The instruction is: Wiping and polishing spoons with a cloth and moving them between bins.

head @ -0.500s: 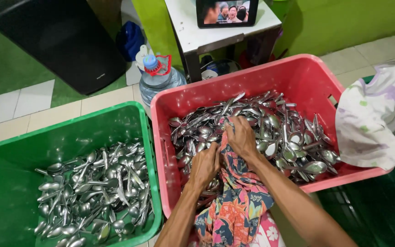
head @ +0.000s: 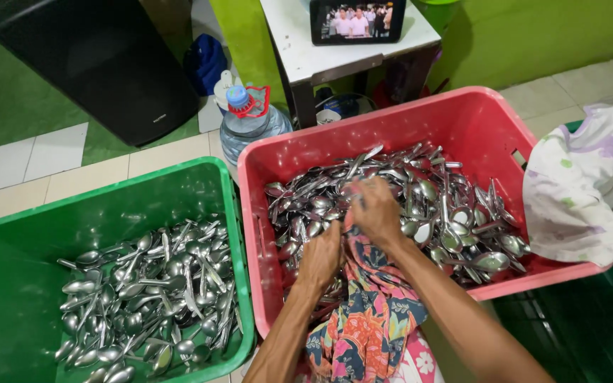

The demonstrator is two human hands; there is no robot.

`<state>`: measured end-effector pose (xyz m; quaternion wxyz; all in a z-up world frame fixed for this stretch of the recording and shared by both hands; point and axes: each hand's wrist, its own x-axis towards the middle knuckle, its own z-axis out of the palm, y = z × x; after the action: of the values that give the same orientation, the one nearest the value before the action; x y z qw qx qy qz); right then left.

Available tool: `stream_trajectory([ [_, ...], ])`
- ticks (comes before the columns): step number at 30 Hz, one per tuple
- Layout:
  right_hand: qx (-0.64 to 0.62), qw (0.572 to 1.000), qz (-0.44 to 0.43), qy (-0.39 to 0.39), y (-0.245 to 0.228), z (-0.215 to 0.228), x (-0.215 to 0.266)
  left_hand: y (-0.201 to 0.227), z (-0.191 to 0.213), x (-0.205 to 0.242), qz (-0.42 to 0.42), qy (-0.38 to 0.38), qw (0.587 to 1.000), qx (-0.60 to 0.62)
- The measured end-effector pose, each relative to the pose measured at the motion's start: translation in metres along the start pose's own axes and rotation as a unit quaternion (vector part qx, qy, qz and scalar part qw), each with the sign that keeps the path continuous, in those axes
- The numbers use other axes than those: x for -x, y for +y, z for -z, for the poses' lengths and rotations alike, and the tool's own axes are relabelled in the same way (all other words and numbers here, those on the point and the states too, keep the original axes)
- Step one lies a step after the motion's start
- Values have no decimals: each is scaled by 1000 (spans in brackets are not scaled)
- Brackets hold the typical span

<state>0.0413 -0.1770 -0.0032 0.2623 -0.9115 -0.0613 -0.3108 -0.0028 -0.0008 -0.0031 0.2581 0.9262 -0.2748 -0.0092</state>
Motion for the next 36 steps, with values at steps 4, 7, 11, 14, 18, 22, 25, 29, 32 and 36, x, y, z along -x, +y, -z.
stream_trajectory([
  [4, -148, 982, -115, -21, 46, -15, 9, 17, 14, -1, -7, 1, 1000, 1],
  [7, -267, 890, -370, -21, 48, -18, 8, 26, 29, 0, 73, 63, 984, 152],
  [11, -402, 754, -512, -84, -6, 1, 0, 39, 50, 4, 52, 93, 972, 211],
  [14, -514, 680, -511, -109, 4, -4, -1, 34, 42, 3, 70, 82, 965, 241],
  [18, -561, 677, -476, 18, 20, -8, 2, 35, 38, 1, 68, 80, 959, 262],
  [22, -421, 812, -394, 88, 16, 4, -5, 37, 35, -1, 77, 82, 968, 225],
  [25, -307, 808, -502, 15, -14, 19, -16, 27, 31, -3, 117, 103, 978, 141],
  [29, -281, 845, -429, -152, 2, 2, -1, 39, 37, 0, 83, 91, 981, 147],
  [32, -318, 840, -409, -162, -12, 15, -3, 26, 26, -5, 71, 111, 979, 154],
  [36, -439, 820, -316, -189, -31, 24, 5, 37, 65, -11, 135, 174, 918, 329],
])
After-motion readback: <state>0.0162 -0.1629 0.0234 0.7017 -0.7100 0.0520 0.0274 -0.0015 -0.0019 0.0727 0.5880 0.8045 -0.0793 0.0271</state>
